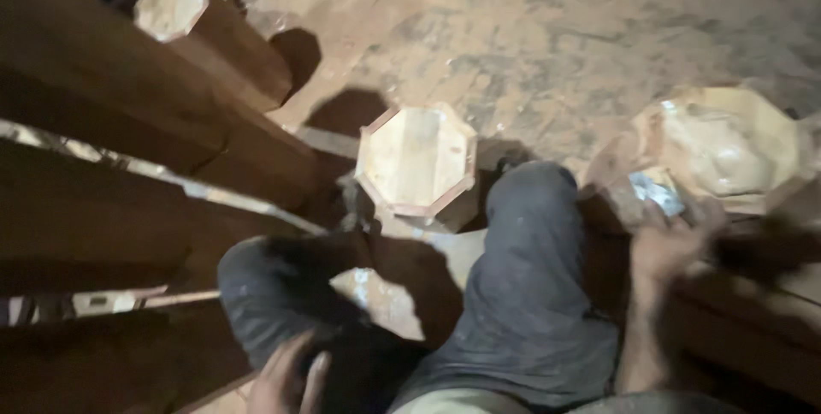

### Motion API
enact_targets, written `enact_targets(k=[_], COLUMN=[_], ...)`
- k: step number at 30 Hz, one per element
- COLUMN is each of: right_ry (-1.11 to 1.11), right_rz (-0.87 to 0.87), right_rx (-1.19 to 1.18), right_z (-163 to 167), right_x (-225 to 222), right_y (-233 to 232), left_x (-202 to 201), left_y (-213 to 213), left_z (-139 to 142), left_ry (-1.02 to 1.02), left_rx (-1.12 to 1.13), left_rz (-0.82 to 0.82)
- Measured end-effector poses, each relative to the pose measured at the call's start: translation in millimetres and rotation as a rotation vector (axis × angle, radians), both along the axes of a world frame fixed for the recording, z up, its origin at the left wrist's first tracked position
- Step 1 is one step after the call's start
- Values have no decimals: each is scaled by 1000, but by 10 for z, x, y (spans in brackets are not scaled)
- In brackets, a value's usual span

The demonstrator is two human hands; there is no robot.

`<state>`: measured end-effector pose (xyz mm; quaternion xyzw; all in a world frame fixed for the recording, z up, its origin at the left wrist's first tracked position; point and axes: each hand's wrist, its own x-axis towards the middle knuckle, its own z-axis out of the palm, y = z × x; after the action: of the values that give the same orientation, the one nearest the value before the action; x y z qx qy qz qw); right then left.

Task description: The person sits on the floor and smooths the edges of a small octagonal wooden piece using a sanding block. They rotate the piece to work on different sides and then flip it over to sand the other face.

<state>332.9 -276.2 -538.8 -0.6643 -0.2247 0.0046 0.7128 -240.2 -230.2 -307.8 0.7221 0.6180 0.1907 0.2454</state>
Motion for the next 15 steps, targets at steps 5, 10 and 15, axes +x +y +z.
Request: enact_targets(k=[5, 10, 15], right_ry=[-1267, -792, -219], right_rz=[-190, 28, 214], right_rx=[-613, -364, -100], right_z=[-8, 324, 1433], right_x=[676, 685, 224], right_y=[-956, -939, 330], left_x=[945, 2024, 2409], left_y=[759, 1257, 1815], left_z=[-111, -566, -829], left_ry=[40, -90, -174], left_rx=[-1, 363, 411], left_rz=[-367, -975, -765])
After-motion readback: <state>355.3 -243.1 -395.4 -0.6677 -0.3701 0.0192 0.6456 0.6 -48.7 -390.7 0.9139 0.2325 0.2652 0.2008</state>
